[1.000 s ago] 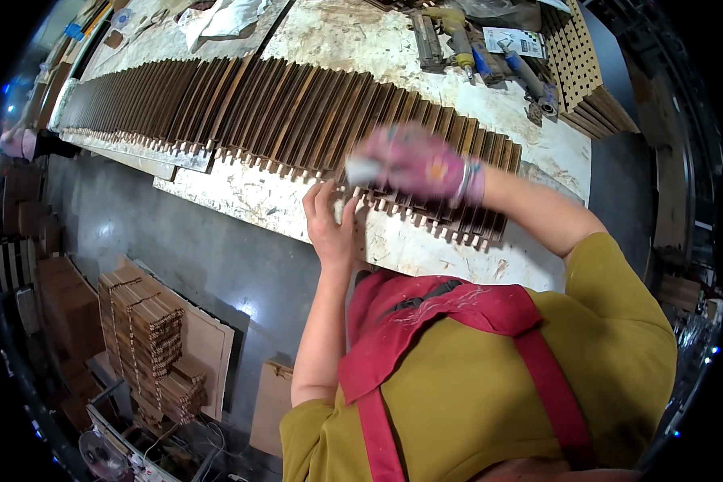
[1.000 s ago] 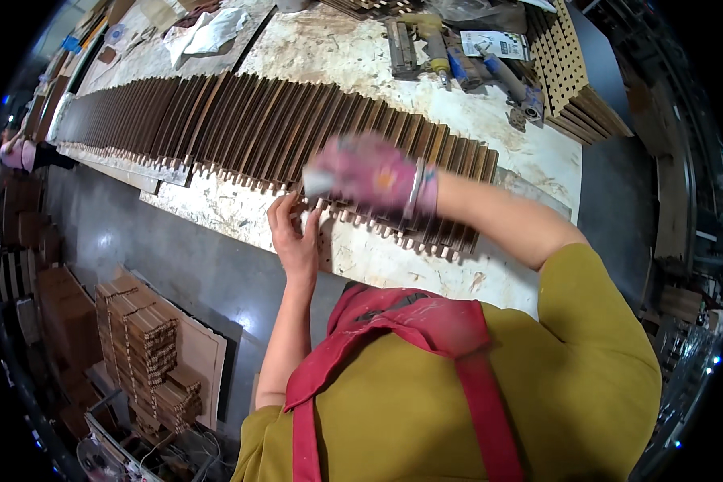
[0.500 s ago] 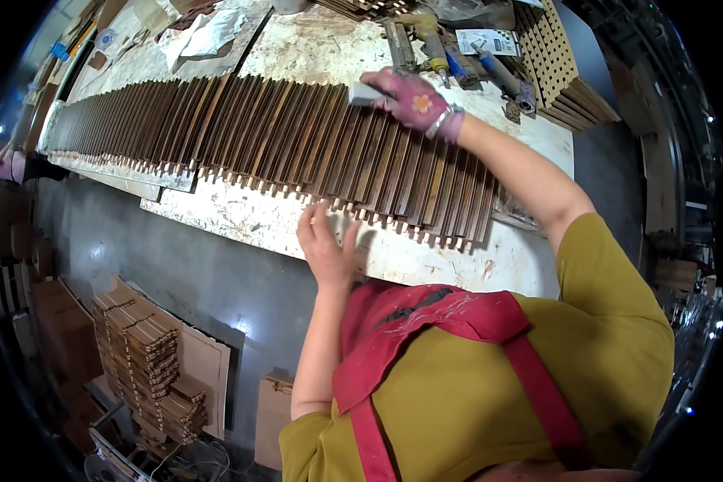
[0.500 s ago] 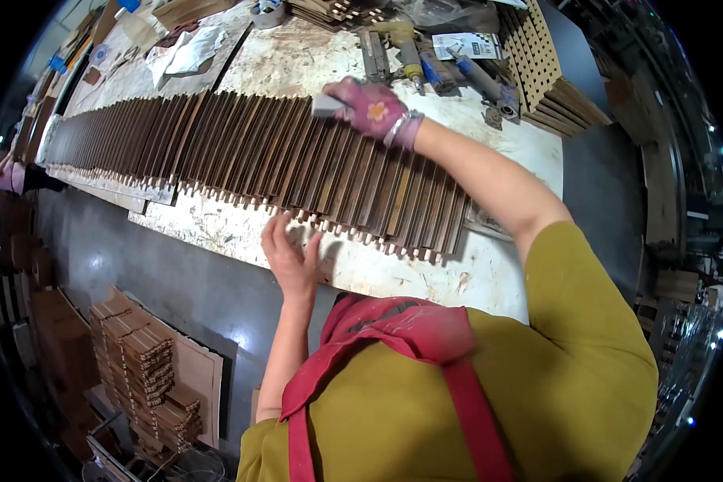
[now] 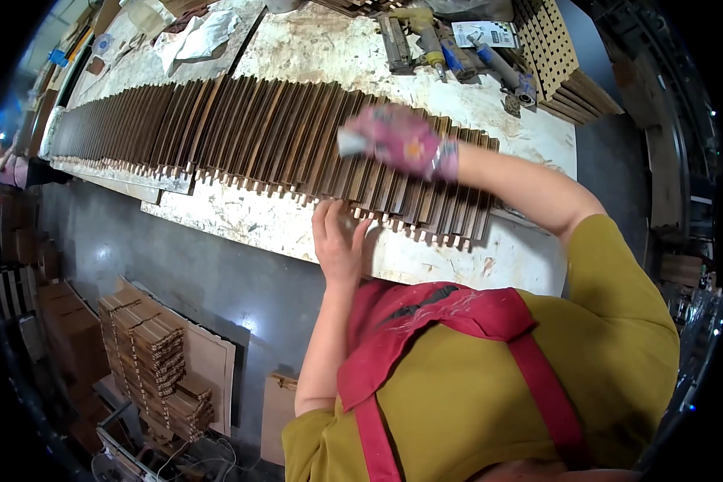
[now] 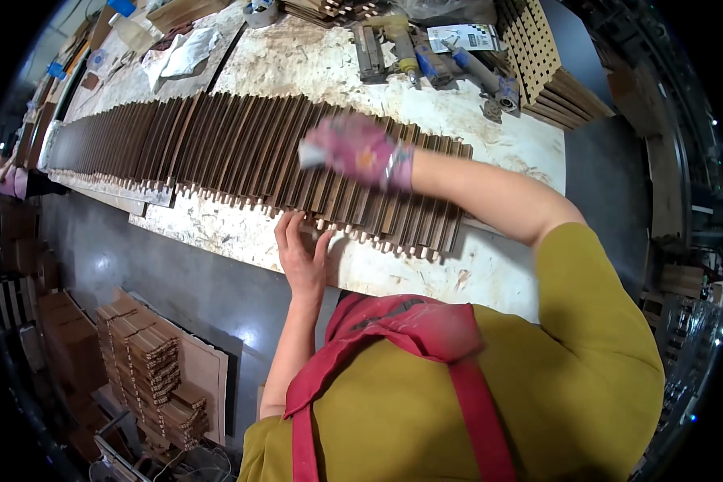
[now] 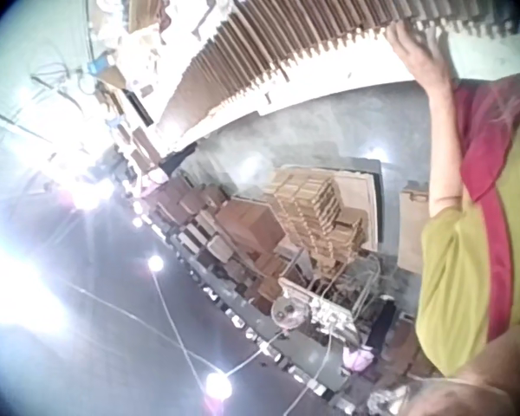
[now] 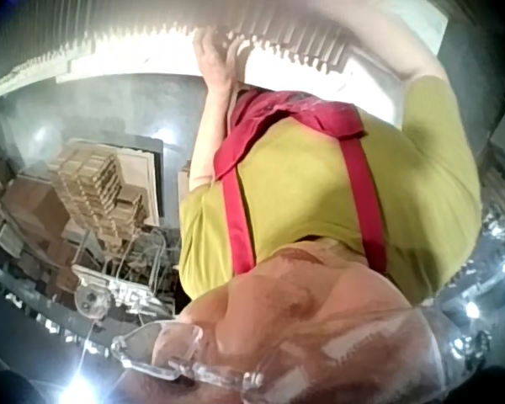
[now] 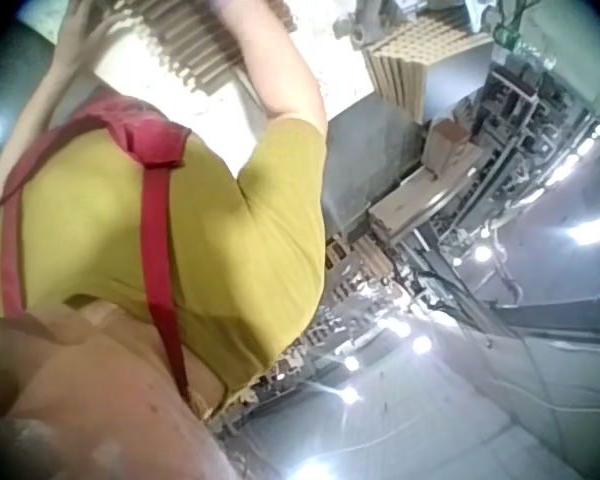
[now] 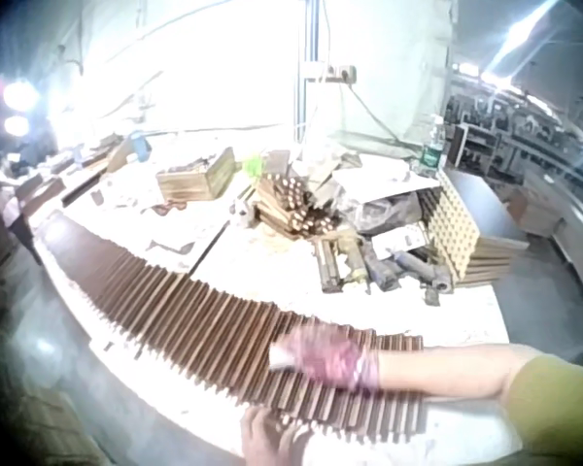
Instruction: The person applies adhesive from a bottle to the ends of wood slats and then wipes the slats with a block.
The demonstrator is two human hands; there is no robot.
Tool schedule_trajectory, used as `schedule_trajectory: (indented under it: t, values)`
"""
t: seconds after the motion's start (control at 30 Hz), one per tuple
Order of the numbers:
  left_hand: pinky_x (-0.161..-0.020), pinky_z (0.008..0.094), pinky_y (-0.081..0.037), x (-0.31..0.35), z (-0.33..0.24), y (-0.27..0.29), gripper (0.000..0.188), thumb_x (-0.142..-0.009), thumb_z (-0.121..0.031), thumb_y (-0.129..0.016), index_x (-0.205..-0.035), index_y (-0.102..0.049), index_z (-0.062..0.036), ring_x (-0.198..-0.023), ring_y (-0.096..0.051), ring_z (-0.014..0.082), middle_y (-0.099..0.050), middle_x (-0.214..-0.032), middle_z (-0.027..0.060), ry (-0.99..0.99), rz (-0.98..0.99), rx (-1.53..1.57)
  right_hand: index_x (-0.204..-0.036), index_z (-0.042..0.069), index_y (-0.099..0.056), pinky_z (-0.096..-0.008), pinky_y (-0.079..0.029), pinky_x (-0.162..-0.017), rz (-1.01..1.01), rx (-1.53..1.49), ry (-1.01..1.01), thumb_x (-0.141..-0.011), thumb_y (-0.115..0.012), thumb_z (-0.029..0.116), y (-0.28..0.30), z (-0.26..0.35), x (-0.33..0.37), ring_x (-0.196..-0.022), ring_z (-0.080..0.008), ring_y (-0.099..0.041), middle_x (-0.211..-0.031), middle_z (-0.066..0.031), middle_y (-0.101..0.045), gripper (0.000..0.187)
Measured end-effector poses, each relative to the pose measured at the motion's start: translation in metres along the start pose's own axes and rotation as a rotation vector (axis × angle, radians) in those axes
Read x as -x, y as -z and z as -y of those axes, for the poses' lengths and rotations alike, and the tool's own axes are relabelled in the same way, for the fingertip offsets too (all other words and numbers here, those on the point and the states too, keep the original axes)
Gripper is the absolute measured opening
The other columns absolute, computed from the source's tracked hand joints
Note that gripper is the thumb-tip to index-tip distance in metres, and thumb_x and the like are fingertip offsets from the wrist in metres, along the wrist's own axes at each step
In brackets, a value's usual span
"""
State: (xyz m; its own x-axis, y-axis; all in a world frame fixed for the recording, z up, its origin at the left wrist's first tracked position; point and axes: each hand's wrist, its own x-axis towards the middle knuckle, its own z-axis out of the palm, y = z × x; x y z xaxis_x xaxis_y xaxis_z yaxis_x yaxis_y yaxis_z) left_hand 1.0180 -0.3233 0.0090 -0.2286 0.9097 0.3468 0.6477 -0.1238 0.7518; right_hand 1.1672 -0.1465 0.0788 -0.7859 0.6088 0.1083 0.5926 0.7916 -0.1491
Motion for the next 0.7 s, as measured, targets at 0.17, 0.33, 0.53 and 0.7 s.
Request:
schedule_trajectory:
  t: [0.17, 0.33, 0.53, 0.7]
  values:
    - [-0.093, 0.0398, -0.047, 0.002, 0.005, 0.002, 0.047, -0.075, -0.009, -0.076, -0.118, -0.056, -0.0014, -0.112, -0.054, 0.034, -0.053, -0.122, 0.0149, 0.044, 0.004, 0.067, -0.119, 0.01, -0.06, -0.0381, -0.047, -0.084, 0.102, -0.412, 0.221, -0.09, -0.056, 0.034, 0.022, 0.02, 0.021, -0.091, -0.0249, -0.063, -0.099, -0.0097, -0.064, 0.038]
    - [-0.096, 0.0377, -0.046, -0.001, 0.003, 0.001, 0.042, -0.079, -0.002, -0.071, -0.119, -0.058, -0.003, -0.116, -0.053, 0.0309, -0.052, -0.125, 0.0123, 0.011, 0.025, 0.045, -0.118, 0.012, -0.06, -0.0375, -0.049, -0.079, -0.039, -0.323, 0.089, -0.084, -0.06, 0.025, 0.003, 0.0, 0.008, -0.093, -0.0261, -0.063, -0.098, -0.0102, -0.064, 0.037]
    - [-0.094, 0.0415, -0.045, 0.006, -0.001, 0.007, 0.039, -0.081, -0.01, -0.071, -0.117, -0.059, -0.0035, -0.111, -0.054, 0.034, -0.054, -0.122, 0.0135, -0.087, 0.0, -0.083, -0.115, 0.012, -0.063, -0.0371, -0.052, -0.081, -0.052, -0.384, 0.148, -0.093, -0.052, 0.042, 0.022, -0.003, 0.018, -0.091, -0.0268, -0.065, -0.099, -0.0109, -0.065, 0.039]
    - [-0.093, 0.0395, -0.046, 0.011, -0.01, -0.008, 0.037, -0.08, -0.008, -0.072, -0.116, -0.061, -0.0051, -0.107, -0.056, 0.0314, -0.059, -0.116, 0.0135, -0.101, 0.012, -0.079, -0.117, 0.012, -0.061, -0.0312, -0.055, -0.063, 0.006, -0.185, -0.319, -0.088, -0.062, 0.024, -0.001, -0.05, 0.009, -0.074, -0.0176, -0.064, -0.087, -0.0087, -0.065, 0.031]
